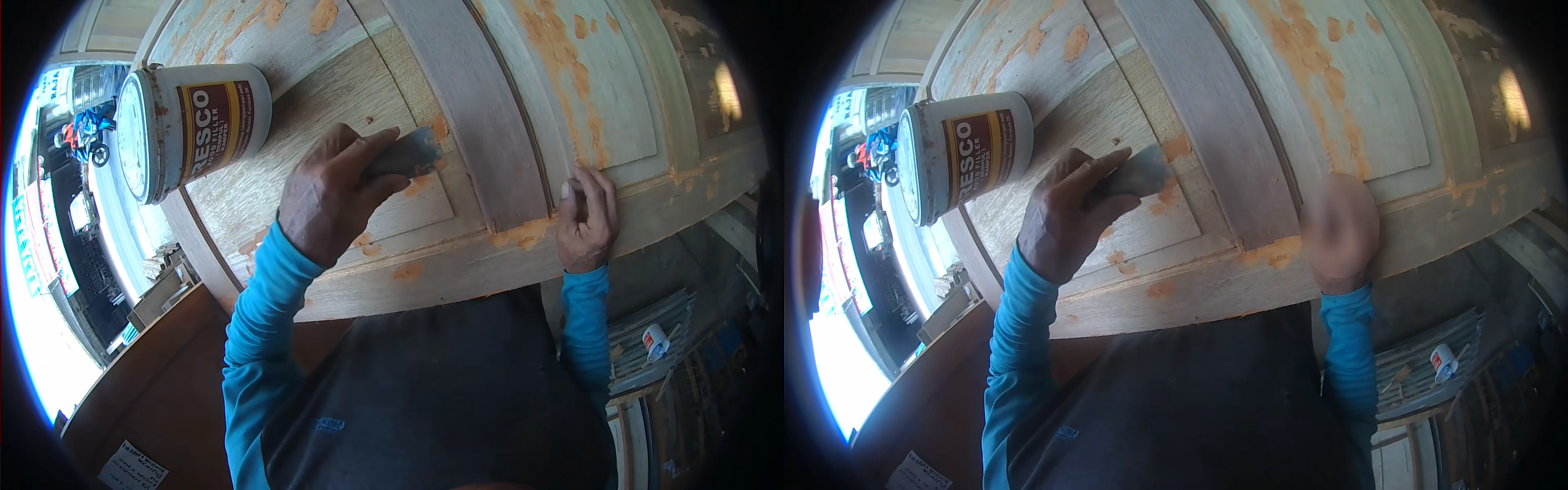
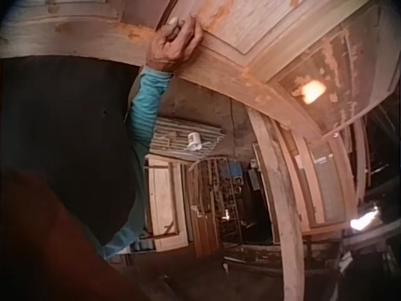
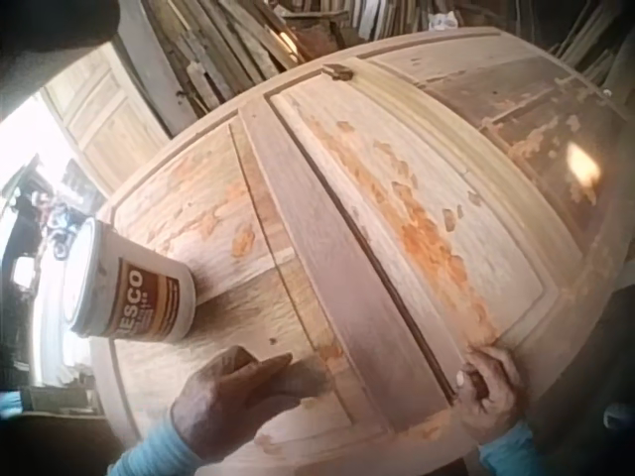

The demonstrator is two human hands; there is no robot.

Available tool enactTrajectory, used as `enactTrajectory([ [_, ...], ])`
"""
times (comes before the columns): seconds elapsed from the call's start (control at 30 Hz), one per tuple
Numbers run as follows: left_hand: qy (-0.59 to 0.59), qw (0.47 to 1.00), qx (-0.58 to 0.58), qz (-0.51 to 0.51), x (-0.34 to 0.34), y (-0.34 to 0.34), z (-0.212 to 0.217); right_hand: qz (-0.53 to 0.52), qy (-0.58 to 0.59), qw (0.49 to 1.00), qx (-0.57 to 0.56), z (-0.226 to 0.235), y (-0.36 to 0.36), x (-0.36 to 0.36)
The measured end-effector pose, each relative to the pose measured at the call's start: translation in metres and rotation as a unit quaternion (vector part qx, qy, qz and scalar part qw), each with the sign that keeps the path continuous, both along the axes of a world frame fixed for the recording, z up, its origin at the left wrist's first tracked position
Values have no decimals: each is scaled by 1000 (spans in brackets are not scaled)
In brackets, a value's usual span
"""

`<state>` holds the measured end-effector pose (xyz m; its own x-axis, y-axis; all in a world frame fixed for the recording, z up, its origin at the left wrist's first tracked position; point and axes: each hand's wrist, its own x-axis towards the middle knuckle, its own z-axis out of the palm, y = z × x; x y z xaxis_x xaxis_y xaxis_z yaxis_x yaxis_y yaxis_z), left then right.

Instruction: The person applies wood filler into the gaps and panel edges of a wooden door using a putty knife, then picks up the bucket of filler and its lid.

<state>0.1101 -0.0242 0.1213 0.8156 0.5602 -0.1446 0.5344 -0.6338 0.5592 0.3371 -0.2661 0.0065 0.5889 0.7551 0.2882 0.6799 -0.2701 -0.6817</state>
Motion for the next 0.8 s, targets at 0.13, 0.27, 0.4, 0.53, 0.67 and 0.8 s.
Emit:
enactTrajectory([
  [0.13, -120, 979, -157, 55, -8, -49, -17, 58, 7, 998, 8, 25, -2, -24],
  [0.27, -197, 941, -236, 141, 1, -90, -38, 204, 246, 948, -1, 58, 11, -76],
  [0.4, -253, 921, -224, 195, 7, -107, -54, 212, 295, 931, -24, 46, 12, -101],
  [0.53, -254, 930, -210, 162, 2, -101, -58, 198, 336, 917, -79, 36, 3, -98],
  [0.67, -264, 946, -24, 189, -30, -52, -38, 169, 280, 937, -118, 53, 8, -85],
  [0.8, -227, 818, 418, 323, -91, 18, -9, 199, 143, 967, -67, 65, 34, -71],
])
